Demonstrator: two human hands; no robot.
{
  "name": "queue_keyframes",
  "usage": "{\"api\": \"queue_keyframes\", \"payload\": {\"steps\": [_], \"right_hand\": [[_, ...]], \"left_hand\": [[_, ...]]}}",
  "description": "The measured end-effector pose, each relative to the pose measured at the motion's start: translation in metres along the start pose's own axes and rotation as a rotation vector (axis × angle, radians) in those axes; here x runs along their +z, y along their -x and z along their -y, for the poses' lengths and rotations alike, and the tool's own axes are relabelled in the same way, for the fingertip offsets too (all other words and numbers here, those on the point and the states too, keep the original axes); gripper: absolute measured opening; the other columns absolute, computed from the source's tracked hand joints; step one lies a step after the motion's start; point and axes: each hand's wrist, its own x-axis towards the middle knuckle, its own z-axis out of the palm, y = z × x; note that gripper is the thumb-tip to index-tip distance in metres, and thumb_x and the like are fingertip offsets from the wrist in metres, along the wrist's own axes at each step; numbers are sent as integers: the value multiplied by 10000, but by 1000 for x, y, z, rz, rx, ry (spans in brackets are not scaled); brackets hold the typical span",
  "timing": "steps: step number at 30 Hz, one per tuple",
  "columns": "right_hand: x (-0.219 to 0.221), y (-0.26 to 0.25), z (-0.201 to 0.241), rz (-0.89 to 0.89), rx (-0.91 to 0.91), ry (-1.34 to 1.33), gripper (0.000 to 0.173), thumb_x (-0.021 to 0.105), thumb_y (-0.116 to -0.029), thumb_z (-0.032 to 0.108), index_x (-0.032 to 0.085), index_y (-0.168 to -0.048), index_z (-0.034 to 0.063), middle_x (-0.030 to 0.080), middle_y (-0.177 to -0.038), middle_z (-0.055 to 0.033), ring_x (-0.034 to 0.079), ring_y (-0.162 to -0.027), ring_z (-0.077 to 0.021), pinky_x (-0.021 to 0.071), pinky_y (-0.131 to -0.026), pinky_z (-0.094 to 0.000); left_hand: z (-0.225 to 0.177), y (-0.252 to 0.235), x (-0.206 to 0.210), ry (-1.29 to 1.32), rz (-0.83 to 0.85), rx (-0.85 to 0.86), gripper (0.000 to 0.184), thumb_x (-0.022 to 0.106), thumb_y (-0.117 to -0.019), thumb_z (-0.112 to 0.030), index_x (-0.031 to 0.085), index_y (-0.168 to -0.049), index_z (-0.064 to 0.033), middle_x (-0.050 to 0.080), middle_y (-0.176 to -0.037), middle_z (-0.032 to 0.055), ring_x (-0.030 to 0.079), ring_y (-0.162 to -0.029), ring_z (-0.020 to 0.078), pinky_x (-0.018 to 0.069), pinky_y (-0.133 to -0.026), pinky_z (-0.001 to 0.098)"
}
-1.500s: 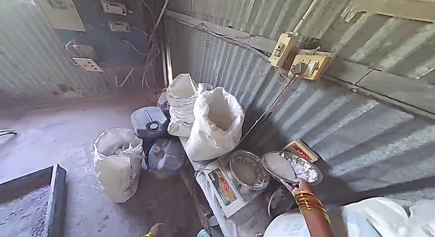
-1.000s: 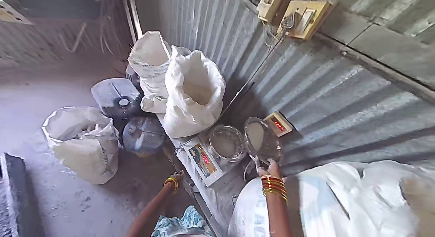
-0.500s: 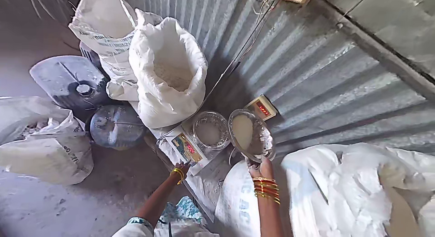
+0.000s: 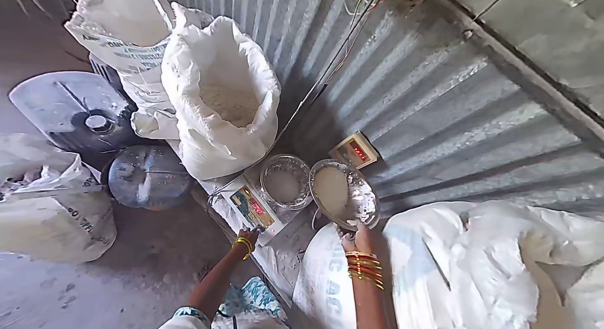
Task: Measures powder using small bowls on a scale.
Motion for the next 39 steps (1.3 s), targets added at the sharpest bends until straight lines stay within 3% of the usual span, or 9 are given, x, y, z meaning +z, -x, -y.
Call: {"api": "queue_keyframes", "payload": {"steps": [4, 8, 12, 14, 16, 21, 26, 31, 39], "right_hand": [[5, -14, -8, -10, -81, 86, 362, 392, -1051, 46, 383, -1413, 53, 489, -1095, -147, 555, -846, -209, 510, -678, -363], [12, -23, -14, -39, -131, 181, 557, 412, -1055, 26, 231, -1573, 127, 448, -1378, -234, 585, -1028, -307, 548, -748, -452], [20, -31, -20, -60, -282, 325, 673, 481, -1035, -29, 150, -1615, 43, 322, -1583, -286, 490, -1341, -378, 499, -1010, -519], [26, -30, -20, -69, -342, 413, 657, 510, -1024, -35, 180, -1592, -53, 329, -1585, -311, 435, -1409, -367, 411, -1125, -450], [32, -30, -16, -97, -348, 470, 592, 530, -1029, -13, 257, -1546, -107, 391, -1536, -328, 463, -1376, -355, 393, -1126, -414], [36, -43, -14, -138, -284, 445, 608, 536, -1042, 33, 246, -1570, -54, 406, -1540, -297, 490, -1366, -345, 433, -1098, -436], [40, -33, -11, -98, -364, 665, 563, 559, -1036, 38, 316, -1508, -151, 413, -1527, -343, 417, -1434, -368, 311, -1181, -406], [46, -32, -11, -63, -396, 841, 585, 540, -1053, 88, 284, -1519, -156, 352, -1570, -345, 346, -1496, -372, 257, -1221, -414], [53, -46, -18, -24, -479, 955, 636, 535, -1044, 75, 221, -1552, -144, 317, -1594, -347, 317, -1516, -389, 235, -1240, -422]], "left_hand": [[0, 1, -2, 29, -17, -6, 684, 698, -961, -159, 393, -1558, -22, 439, -1579, 218, 400, -1448, 461, 322, -1135, 666], [5, 3, -4, 54, -15, 33, 676, 675, -983, -171, 375, -1575, -42, 386, -1627, 178, 370, -1473, 453, 311, -1145, 670], [20, 11, 9, 136, -107, 84, 588, 633, -1011, -176, 430, -1550, -58, 306, -1682, 106, 396, -1469, 427, 358, -1127, 648], [34, 23, 25, 212, -152, 35, 549, 623, -1015, -178, 469, -1532, -76, 336, -1670, 100, 428, -1454, 415, 396, -1118, 619], [55, 40, 49, 288, -164, -68, 511, 582, -1036, -187, 482, -1525, -74, 348, -1664, 97, 415, -1473, 387, 398, -1133, 590], [127, 107, 118, 410, -47, -330, 520, 548, -1047, -243, 474, -1494, 13, 450, -1561, 246, 444, -1434, 445, 362, -1148, 631], [197, 136, 204, 690, -98, -571, 489, 622, -1039, -262, 552, -1422, 36, 569, -1410, 318, 515, -1368, 467, 377, -1148, 604], [201, 155, 214, 901, -225, -630, 421, 596, -1058, -229, 594, -1387, 33, 579, -1397, 322, 497, -1378, 479, 340, -1163, 600], [180, 144, 203, 963, -334, -532, 409, 620, -1043, -203, 604, -1373, 38, 581, -1413, 292, 508, -1384, 437, 344, -1179, 572]]}}
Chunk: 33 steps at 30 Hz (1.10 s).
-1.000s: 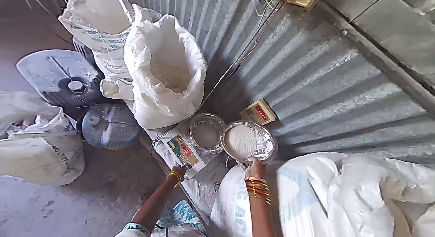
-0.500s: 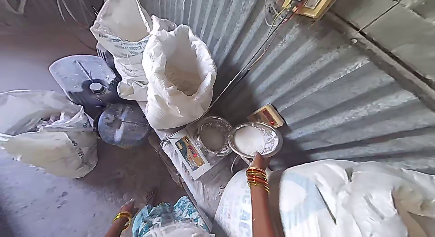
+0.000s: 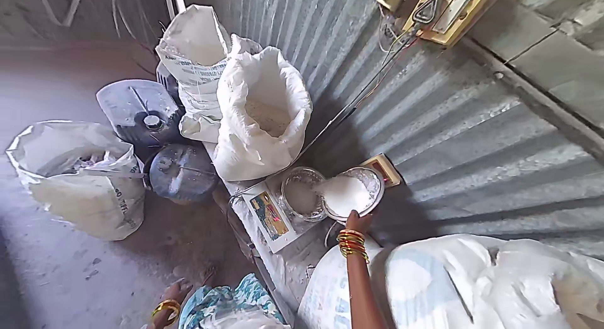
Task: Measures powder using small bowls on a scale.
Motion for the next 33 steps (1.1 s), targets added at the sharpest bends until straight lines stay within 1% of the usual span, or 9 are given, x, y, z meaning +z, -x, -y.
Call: {"api": "queue_keyframes", "payload": {"steps": [2, 5, 9, 12, 16, 23, 26, 31, 33], "right_hand": [[3, -1, -2, -11, -30, 26, 631, 549, -1036, 76, 246, -1537, -157, 336, -1578, -356, 330, -1508, -397, 245, -1237, -425], [5, -3, -5, -37, -80, 65, 635, 568, -1020, 69, 265, -1525, -169, 358, -1560, -367, 355, -1492, -410, 259, -1232, -433], [5, -5, -6, -21, -94, 76, 661, 560, -1023, 68, 225, -1553, -144, 317, -1595, -346, 318, -1517, -397, 245, -1242, -435], [1, -4, -3, -28, -123, 107, 660, 562, -1021, 69, 231, -1550, -148, 331, -1588, -348, 337, -1507, -402, 255, -1236, -438], [-2, -3, 2, -35, -143, 137, 666, 559, -1024, 82, 225, -1559, -133, 353, -1581, -338, 355, -1498, -398, 271, -1230, -444], [-4, -3, 5, -79, -212, -14, 751, 582, -979, -2, 156, -1589, -101, 315, -1603, -334, 329, -1513, -397, 262, -1240, -430], [-10, 5, 13, -61, -208, -26, 719, 576, -992, 3, 175, -1575, -121, 311, -1596, -349, 320, -1514, -409, 259, -1238, -438], [-14, 4, 14, -89, -210, -51, 715, 590, -983, 3, 203, -1573, -115, 342, -1587, -337, 351, -1502, -398, 271, -1235, -440], [-16, 5, 17, -88, -187, -91, 695, 583, -996, 17, 211, -1567, -122, 337, -1586, -342, 342, -1504, -407, 270, -1233, -449]], "left_hand": [[-6, 5, -2, -23, 15, -3, 409, 606, -1052, -220, 605, -1384, 18, 579, -1424, 280, 504, -1392, 431, 344, -1183, 565], [-2, 6, -4, 2, 23, 0, 408, 592, -1059, -208, 596, -1384, 38, 579, -1416, 294, 506, -1385, 443, 340, -1182, 566], [16, 6, -6, 30, 2, -38, 398, 603, -1052, -193, 605, -1363, 56, 586, -1403, 301, 516, -1375, 442, 343, -1180, 562], [31, -2, -6, 28, -20, -56, 387, 615, -1046, -190, 618, -1348, 51, 600, -1383, 300, 528, -1362, 442, 352, -1169, 574], [31, -1, -10, 48, -44, -61, 384, 616, -1046, -199, 626, -1349, 37, 603, -1388, 289, 528, -1365, 440, 351, -1172, 570], [14, 6, -9, 21, -21, -40, 408, 589, -1061, -233, 606, -1384, 16, 584, -1421, 275, 508, -1388, 430, 340, -1182, 571], [16, 9, -8, 50, -56, -2, 393, 612, -1045, -197, 618, -1354, 45, 597, -1391, 296, 526, -1366, 440, 350, -1175, 576], [23, 13, -8, 61, -67, -23, 418, 602, -1050, -216, 601, -1384, 35, 588, -1419, 274, 513, -1388, 422, 343, -1190, 557], [32, 15, -7, 88, -118, 31, 421, 611, -1044, -216, 607, -1362, 59, 604, -1386, 292, 539, -1356, 438, 369, -1173, 562]]}}
